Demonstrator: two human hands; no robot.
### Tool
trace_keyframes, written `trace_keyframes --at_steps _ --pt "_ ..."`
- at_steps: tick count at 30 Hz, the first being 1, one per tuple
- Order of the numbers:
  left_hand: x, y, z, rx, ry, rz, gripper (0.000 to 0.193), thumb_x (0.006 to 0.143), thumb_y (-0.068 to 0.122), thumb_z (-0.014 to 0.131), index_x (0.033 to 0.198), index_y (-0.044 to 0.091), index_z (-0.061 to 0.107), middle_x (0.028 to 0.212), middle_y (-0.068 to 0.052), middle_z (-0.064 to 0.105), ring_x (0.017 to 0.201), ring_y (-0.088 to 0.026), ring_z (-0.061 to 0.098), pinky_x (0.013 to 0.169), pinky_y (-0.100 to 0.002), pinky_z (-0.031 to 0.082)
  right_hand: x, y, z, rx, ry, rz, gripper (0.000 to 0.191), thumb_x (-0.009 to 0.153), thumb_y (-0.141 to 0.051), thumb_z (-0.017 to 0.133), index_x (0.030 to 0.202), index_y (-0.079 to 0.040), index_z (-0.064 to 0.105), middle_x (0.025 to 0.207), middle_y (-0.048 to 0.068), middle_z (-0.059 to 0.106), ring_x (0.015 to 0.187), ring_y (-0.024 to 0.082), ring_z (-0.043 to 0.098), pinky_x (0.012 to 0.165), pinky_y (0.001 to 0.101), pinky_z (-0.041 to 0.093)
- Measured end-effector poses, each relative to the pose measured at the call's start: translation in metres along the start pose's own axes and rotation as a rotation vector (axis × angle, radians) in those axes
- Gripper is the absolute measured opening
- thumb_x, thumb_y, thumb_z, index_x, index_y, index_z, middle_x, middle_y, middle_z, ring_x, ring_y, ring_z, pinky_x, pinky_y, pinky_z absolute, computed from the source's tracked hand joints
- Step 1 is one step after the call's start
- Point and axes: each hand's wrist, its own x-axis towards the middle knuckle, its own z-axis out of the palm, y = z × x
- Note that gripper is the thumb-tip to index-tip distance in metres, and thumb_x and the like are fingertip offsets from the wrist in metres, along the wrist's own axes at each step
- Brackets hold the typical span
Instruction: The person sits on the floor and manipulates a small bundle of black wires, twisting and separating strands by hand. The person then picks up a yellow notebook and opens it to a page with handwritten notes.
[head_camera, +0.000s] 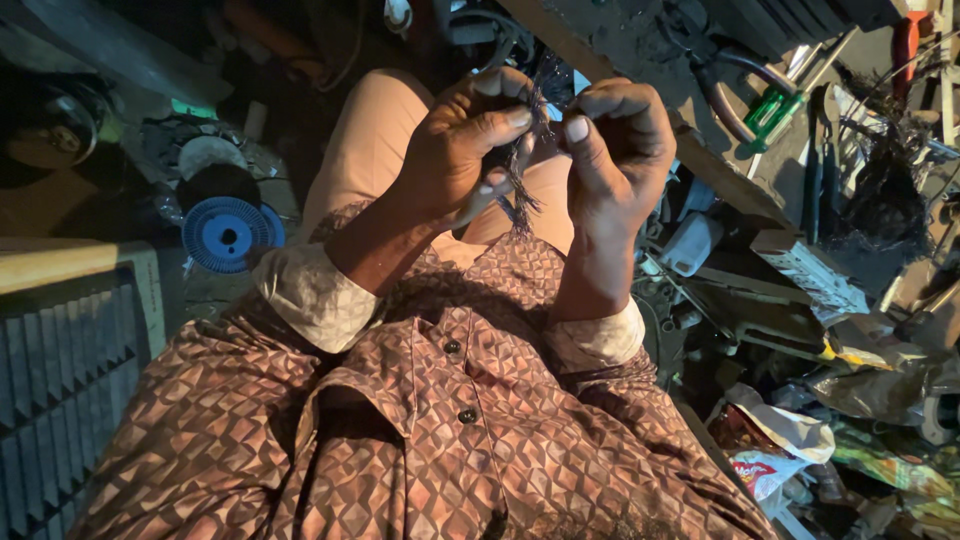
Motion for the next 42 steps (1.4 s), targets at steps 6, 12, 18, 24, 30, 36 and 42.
trace_keyframes --at_steps 6,12,18,24,30,36,42 --pt "-0.003 -0.002 -0.003 -0.119 -0.079 -0.028 0.011 0.105 0.003 0.06 0.116 0.003 0.061 0.089 -0.009 0.065 0.058 -0.008 0.054 0.05 -0.021 0.043 0.0 0.005 -0.002 -0.004 0.05 0.024 0.014 0.1 0.005 0.074 0.107 0.002 0.062 0.107 0.01 0.061 0.081 0.012 0.059 0.072 0.0241 0.05" --pt "-0.002 -0.007 -0.008 -0.072 -0.004 -0.004 0.013 0.103 0.003 0.061 0.116 0.002 0.062 0.098 -0.008 0.067 0.07 -0.008 0.057 0.055 -0.02 0.043 -0.002 0.006 -0.004 -0.029 -0.032 -0.023 0.011 0.098 0.005 0.071 0.109 0.006 0.066 0.105 0.01 0.062 0.083 0.013 0.058 0.073 0.0237 0.046" --pt "0.003 -0.01 -0.013 0.076 -0.07 0.102 0.011 0.105 0.005 0.063 0.115 0.002 0.064 0.099 -0.005 0.066 0.084 -0.01 0.06 0.078 -0.026 0.05 -0.007 0.0 -0.007 -0.211 -0.135 -0.071 0.011 0.096 0.005 0.069 0.107 0.008 0.069 0.1 0.011 0.062 0.089 0.015 0.058 0.078 0.0235 0.045" --pt "0.003 -0.008 -0.01 0.127 -0.091 0.108 0.01 0.107 0.007 0.062 0.115 0.002 0.066 0.09 -0.003 0.063 0.078 -0.009 0.057 0.072 -0.025 0.046 -0.004 -0.007 -0.002 -0.115 -0.054 -0.086 0.021 0.096 0.002 0.066 0.117 0.007 0.067 0.105 0.01 0.061 0.091 0.013 0.059 0.078 0.0243 0.051" --pt "0.001 -0.006 -0.004 0.094 -0.059 0.064 0.01 0.105 0.009 0.061 0.114 0.006 0.064 0.087 -0.004 0.063 0.069 -0.008 0.055 0.053 -0.023 0.039 -0.004 -0.012 -0.001 -0.119 -0.103 -0.085 0.032 0.093 0.003 0.064 0.125 0.008 0.065 0.114 0.01 0.061 0.092 0.014 0.059 0.08 0.0243 0.051" --pt "0.002 -0.004 -0.001 0.323 -0.092 0.236 0.007 0.106 0.012 0.064 0.108 0.005 0.065 0.093 -0.001 0.063 0.088 -0.008 0.058 0.082 -0.027 0.049 -0.011 -0.015 -0.007 -0.268 -0.131 -0.118 0.017 0.092 0.003 0.064 0.108 0.009 0.069 0.112 0.014 0.061 0.095 0.016 0.061 0.084 0.0248 0.05" --pt "-0.005 0.002 0.008 0.68 -0.059 0.381 0.005 0.106 0.01 0.06 0.105 0.006 0.061 0.094 0.003 0.06 0.089 -0.005 0.052 0.083 -0.025 0.046 -0.004 -0.013 -0.006 0.013 -0.064 -0.058 0.021 0.098 -0.008 0.073 0.111 0.005 0.062 0.108 0.013 0.06 0.089 0.016 0.058 0.08 0.0263 0.049"
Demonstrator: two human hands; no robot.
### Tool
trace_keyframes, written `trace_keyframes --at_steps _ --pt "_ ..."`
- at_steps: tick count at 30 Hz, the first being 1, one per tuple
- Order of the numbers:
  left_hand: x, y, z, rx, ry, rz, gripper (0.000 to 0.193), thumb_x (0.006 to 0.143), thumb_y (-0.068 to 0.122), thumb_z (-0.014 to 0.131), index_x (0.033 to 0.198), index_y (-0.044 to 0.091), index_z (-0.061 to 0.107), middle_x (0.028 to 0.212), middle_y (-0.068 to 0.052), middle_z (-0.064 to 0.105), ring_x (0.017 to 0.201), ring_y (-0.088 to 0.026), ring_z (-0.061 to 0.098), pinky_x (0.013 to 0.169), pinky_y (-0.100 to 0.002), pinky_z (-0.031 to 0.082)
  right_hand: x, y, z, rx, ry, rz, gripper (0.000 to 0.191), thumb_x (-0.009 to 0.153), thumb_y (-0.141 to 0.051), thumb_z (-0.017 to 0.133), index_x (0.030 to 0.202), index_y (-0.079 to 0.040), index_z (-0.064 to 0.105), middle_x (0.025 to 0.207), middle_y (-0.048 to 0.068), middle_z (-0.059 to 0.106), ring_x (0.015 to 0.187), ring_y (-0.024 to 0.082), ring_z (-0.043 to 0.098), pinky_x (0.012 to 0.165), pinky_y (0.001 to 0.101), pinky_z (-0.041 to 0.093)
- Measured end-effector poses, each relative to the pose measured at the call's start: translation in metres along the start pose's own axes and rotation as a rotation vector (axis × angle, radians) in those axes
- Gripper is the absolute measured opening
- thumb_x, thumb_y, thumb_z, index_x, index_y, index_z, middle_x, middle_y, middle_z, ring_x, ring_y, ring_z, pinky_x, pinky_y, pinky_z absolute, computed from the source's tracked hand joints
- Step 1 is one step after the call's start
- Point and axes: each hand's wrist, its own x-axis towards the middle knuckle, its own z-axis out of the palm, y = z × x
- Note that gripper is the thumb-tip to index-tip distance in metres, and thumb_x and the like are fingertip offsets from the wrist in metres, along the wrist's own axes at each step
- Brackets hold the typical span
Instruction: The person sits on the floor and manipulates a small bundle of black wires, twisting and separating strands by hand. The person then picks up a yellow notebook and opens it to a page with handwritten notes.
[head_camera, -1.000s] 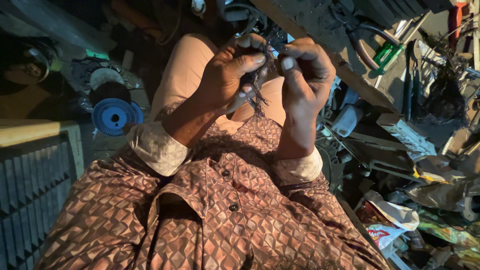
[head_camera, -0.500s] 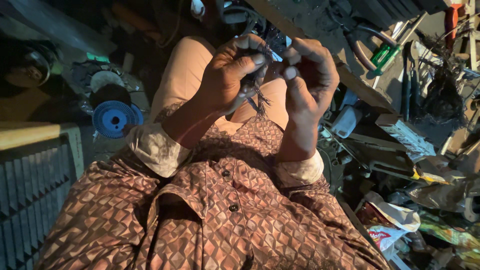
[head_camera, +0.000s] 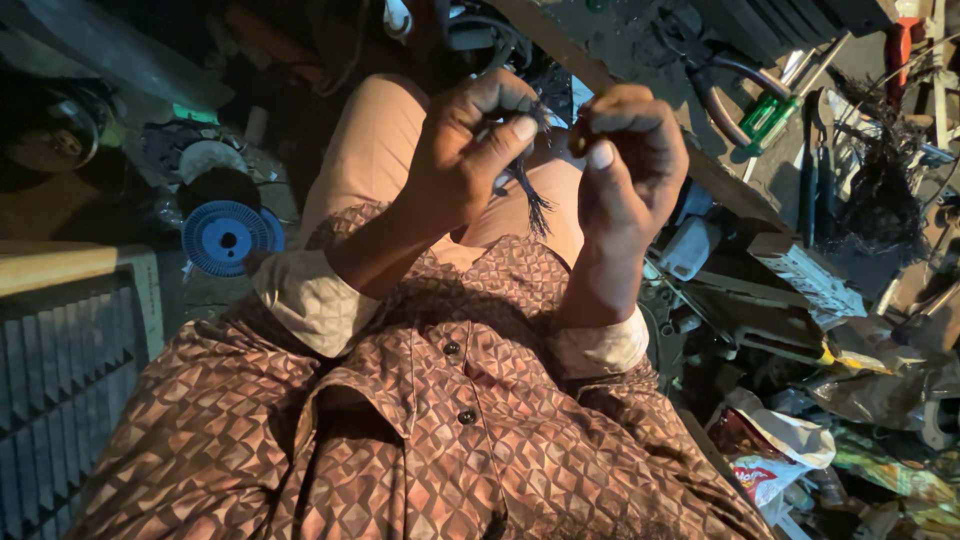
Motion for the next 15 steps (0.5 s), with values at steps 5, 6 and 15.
trace_keyframes --at_steps 5,6,15 --pt "-0.001 0.005 0.004 0.138 -0.013 0.069 0.004 0.105 0.007 0.059 0.106 0.004 0.062 0.093 0.002 0.059 0.09 -0.006 0.054 0.085 -0.025 0.048 0.007 0.003 0.005 -0.029 -0.042 0.01 0.025 0.097 -0.009 0.077 0.113 0.005 0.062 0.113 0.013 0.061 0.093 0.016 0.056 0.085 0.0264 0.047" --pt "-0.001 0.005 0.004 0.131 -0.02 0.082 0.004 0.105 0.007 0.059 0.106 0.004 0.061 0.094 0.002 0.06 0.091 -0.006 0.055 0.087 -0.025 0.049 0.007 0.004 0.006 -0.014 -0.038 0.022 0.024 0.096 -0.008 0.077 0.111 0.005 0.062 0.114 0.013 0.061 0.092 0.015 0.057 0.084 0.0264 0.047" --pt "-0.002 0.007 0.005 0.124 -0.005 0.062 0.003 0.104 0.005 0.059 0.106 0.004 0.061 0.094 0.002 0.059 0.09 -0.005 0.054 0.084 -0.026 0.048 0.006 0.011 0.008 0.049 0.021 0.02 0.014 0.095 0.0 0.074 0.099 0.005 0.062 0.098 0.013 0.061 0.085 0.016 0.057 0.078 0.0262 0.046"
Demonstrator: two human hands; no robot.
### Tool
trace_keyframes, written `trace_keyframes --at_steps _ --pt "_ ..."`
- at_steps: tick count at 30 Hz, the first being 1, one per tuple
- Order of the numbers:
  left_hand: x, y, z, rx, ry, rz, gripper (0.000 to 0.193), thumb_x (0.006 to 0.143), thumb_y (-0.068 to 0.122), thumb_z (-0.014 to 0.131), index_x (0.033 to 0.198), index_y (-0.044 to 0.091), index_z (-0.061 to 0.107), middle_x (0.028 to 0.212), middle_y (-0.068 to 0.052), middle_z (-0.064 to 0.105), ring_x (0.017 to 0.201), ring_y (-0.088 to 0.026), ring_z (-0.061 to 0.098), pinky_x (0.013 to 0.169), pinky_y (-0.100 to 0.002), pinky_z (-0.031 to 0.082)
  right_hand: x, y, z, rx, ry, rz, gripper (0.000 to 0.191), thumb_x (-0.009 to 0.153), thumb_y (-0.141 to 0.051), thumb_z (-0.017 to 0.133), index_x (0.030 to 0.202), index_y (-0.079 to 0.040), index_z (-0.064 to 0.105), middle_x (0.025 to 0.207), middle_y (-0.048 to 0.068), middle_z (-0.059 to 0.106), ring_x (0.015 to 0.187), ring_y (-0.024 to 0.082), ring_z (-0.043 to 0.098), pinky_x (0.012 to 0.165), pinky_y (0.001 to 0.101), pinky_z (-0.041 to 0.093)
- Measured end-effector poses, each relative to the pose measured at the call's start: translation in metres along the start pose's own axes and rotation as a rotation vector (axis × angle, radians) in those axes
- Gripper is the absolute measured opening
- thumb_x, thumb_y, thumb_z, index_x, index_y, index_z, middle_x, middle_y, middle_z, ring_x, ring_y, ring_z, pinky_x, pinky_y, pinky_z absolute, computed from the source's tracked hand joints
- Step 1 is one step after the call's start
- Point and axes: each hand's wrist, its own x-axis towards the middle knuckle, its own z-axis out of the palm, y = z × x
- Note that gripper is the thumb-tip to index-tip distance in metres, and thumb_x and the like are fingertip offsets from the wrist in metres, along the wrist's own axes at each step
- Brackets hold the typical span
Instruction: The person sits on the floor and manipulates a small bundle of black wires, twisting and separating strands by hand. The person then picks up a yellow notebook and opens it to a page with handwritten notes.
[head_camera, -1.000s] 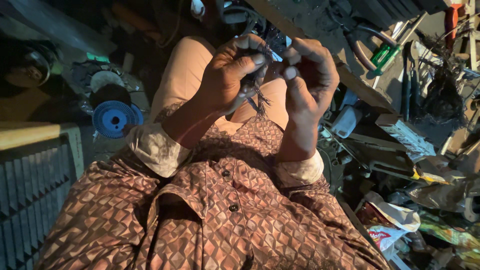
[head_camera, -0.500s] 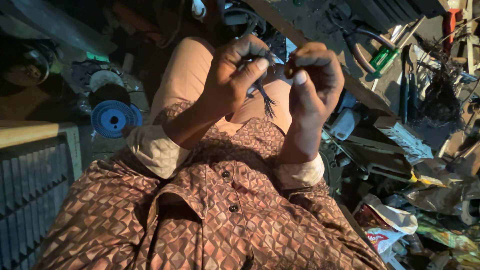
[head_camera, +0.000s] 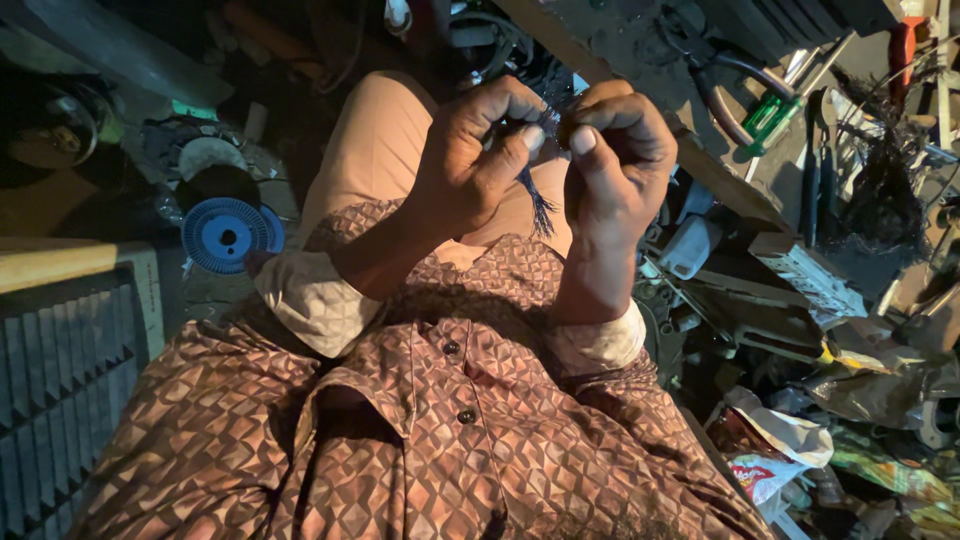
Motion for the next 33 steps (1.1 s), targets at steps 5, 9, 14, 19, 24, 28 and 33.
trace_keyframes --at_steps 5,9,14,19,24,28,33 --pt "0.0 -0.001 0.0 0.005 0.004 -0.024 0.003 0.105 0.007 0.059 0.105 0.004 0.061 0.093 0.002 0.059 0.088 -0.004 0.053 0.082 -0.025 0.047 -0.006 -0.002 0.002 -0.088 -0.043 -0.005 0.011 0.094 -0.002 0.07 0.094 0.005 0.062 0.094 0.011 0.059 0.078 0.017 0.059 0.073 0.0282 0.051" --pt "0.0 -0.003 0.001 0.011 0.005 -0.043 0.004 0.104 0.008 0.061 0.105 0.004 0.062 0.088 0.003 0.054 0.084 -0.004 0.049 0.078 -0.025 0.044 -0.002 -0.007 0.001 -0.135 -0.073 -0.013 0.013 0.092 -0.004 0.072 0.096 0.005 0.063 0.097 0.012 0.061 0.08 0.018 0.06 0.075 0.0275 0.05" --pt "0.0 -0.001 0.001 0.053 -0.009 0.007 0.005 0.103 0.007 0.061 0.106 0.004 0.061 0.091 0.002 0.057 0.086 -0.005 0.053 0.081 -0.025 0.047 0.006 -0.011 0.0 0.042 -0.073 0.035 0.024 0.091 -0.008 0.076 0.107 0.004 0.063 0.106 0.011 0.06 0.091 0.015 0.058 0.082 0.0266 0.049" --pt "0.0 0.002 0.002 0.042 -0.027 0.013 0.004 0.104 0.006 0.061 0.105 0.003 0.059 0.092 0.002 0.057 0.089 -0.006 0.053 0.083 -0.026 0.048 0.006 -0.009 -0.002 -0.047 -0.052 0.056 0.018 0.096 -0.002 0.076 0.106 0.006 0.063 0.103 0.011 0.06 0.089 0.015 0.056 0.082 0.0247 0.045" --pt "-0.001 0.003 0.002 -0.005 -0.016 -0.038 0.003 0.104 0.006 0.059 0.104 0.004 0.061 0.091 0.002 0.06 0.088 -0.005 0.054 0.082 -0.025 0.049 0.002 -0.003 -0.004 -0.026 0.008 0.043 0.014 0.096 0.001 0.075 0.101 0.006 0.063 0.098 0.012 0.061 0.088 0.016 0.058 0.082 0.0252 0.047" --pt "0.0 0.002 0.003 -0.023 -0.024 -0.011 0.002 0.106 0.006 0.058 0.106 0.004 0.06 0.095 0.002 0.06 0.09 -0.005 0.055 0.085 -0.025 0.05 -0.002 -0.004 -0.004 0.031 0.036 0.085 0.013 0.096 0.001 0.074 0.101 0.006 0.063 0.104 0.012 0.061 0.088 0.016 0.059 0.083 0.026 0.047" --pt "0.001 0.003 0.003 0.002 -0.023 0.001 0.003 0.105 0.006 0.058 0.106 0.003 0.06 0.095 0.001 0.06 0.092 -0.006 0.054 0.086 -0.026 0.049 -0.003 -0.008 -0.003 0.04 0.024 0.074 0.012 0.096 0.0 0.072 0.102 0.005 0.062 0.1 0.013 0.062 0.091 0.016 0.059 0.085 0.0261 0.047"
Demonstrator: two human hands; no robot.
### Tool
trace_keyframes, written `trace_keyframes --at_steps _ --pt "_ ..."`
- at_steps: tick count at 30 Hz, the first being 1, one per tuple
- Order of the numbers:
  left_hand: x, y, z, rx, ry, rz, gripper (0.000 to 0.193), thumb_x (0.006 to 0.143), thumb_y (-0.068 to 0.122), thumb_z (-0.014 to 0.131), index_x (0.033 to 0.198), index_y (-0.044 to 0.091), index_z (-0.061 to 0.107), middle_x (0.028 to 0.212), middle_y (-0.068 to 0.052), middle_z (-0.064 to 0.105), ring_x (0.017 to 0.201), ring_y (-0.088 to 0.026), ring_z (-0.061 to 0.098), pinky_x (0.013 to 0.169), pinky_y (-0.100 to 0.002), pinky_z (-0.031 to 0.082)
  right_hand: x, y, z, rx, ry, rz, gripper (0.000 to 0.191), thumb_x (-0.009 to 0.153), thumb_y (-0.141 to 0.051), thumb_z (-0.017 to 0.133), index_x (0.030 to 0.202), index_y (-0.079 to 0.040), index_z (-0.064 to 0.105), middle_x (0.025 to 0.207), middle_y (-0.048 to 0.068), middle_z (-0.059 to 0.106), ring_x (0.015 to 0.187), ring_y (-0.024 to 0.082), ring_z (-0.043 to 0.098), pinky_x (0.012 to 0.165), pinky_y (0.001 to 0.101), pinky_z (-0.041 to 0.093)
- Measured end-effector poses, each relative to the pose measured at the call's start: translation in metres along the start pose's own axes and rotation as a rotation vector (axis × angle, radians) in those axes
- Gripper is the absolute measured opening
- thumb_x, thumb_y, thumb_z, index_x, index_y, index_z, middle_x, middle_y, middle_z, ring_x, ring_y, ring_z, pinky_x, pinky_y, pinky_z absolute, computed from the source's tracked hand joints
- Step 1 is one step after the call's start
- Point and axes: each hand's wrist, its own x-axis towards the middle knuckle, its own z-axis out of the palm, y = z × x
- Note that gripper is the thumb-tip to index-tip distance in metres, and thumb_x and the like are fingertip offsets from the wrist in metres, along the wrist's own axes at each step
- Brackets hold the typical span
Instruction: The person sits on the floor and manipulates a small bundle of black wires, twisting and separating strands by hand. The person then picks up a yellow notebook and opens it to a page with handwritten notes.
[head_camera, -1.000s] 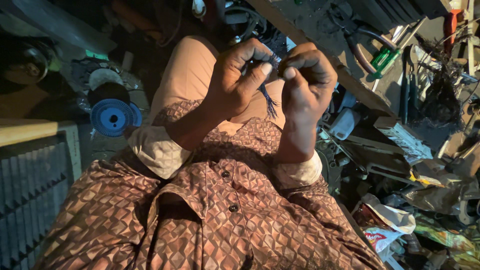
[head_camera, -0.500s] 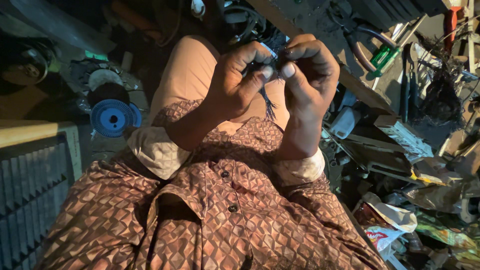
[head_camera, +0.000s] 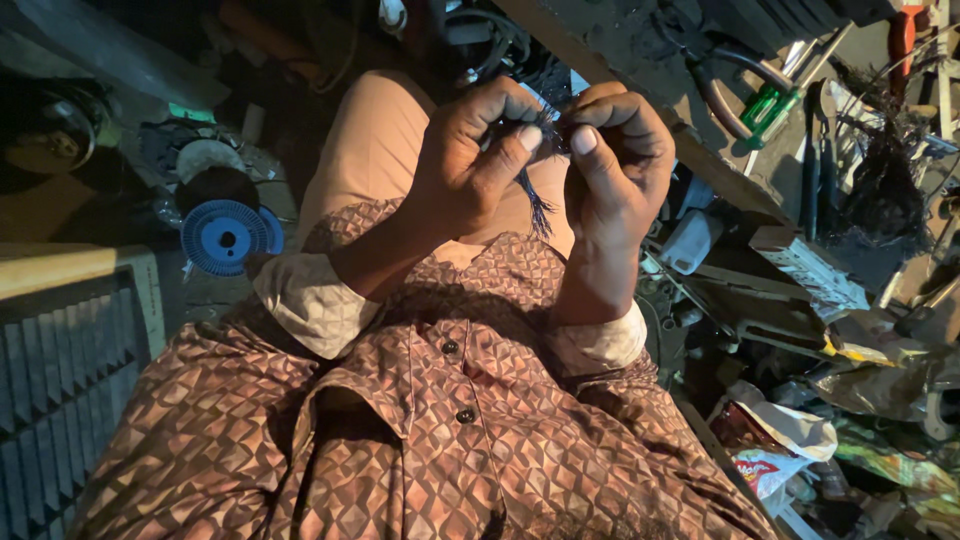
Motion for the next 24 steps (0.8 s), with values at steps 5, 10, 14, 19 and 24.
trace_keyframes --at_steps 5,10,14,19,24 --pt "0.0011 0.001 -0.0014 0.025 -0.006 0.028 0.004 0.105 0.006 0.058 0.107 0.003 0.061 0.096 0.001 0.06 0.092 -0.006 0.056 0.086 -0.025 0.05 0.002 -0.0019 0.002 -0.004 -0.011 0.002 0.013 0.097 0.001 0.071 0.105 0.005 0.062 0.103 0.012 0.06 0.092 0.015 0.056 0.085 0.0253 0.045" --pt "-0.0001 0.0011 -0.0009 0.015 -0.011 0.002 0.004 0.105 0.007 0.059 0.106 0.004 0.061 0.093 0.002 0.057 0.089 -0.005 0.053 0.084 -0.025 0.047 0.0018 -0.0041 0.0023 -0.016 -0.035 -0.031 0.023 0.093 -0.004 0.073 0.11 0.005 0.061 0.105 0.012 0.059 0.095 0.015 0.055 0.086 0.0251 0.043" --pt "0.0002 0.0006 -0.0006 0.016 -0.001 -0.015 0.004 0.104 0.007 0.059 0.105 0.004 0.061 0.091 0.003 0.055 0.084 -0.004 0.05 0.078 -0.023 0.045 0.0032 -0.0053 -0.0004 0.113 -0.058 -0.031 0.032 0.09 -0.009 0.076 0.114 0.003 0.059 0.105 0.012 0.058 0.097 0.016 0.055 0.089 0.0262 0.045" --pt "-0.0009 0.0006 0.0013 0.03 -0.001 0.008 0.005 0.104 0.008 0.06 0.105 0.004 0.061 0.091 0.003 0.056 0.085 -0.004 0.051 0.078 -0.023 0.046 0.0019 -0.0073 -0.0033 0.121 -0.034 -0.039 0.032 0.092 -0.011 0.076 0.116 0.002 0.058 0.109 0.013 0.058 0.093 0.016 0.056 0.084 0.0279 0.048" --pt "-0.0014 -0.0005 0.0008 0.033 -0.012 0.001 0.005 0.104 0.008 0.06 0.105 0.004 0.062 0.089 0.003 0.056 0.08 -0.003 0.05 0.079 -0.024 0.045 -0.0013 -0.0081 -0.0005 -0.045 -0.024 -0.09 0.022 0.098 -0.003 0.074 0.114 0.004 0.061 0.105 0.012 0.059 0.09 0.016 0.057 0.082 0.0261 0.049"
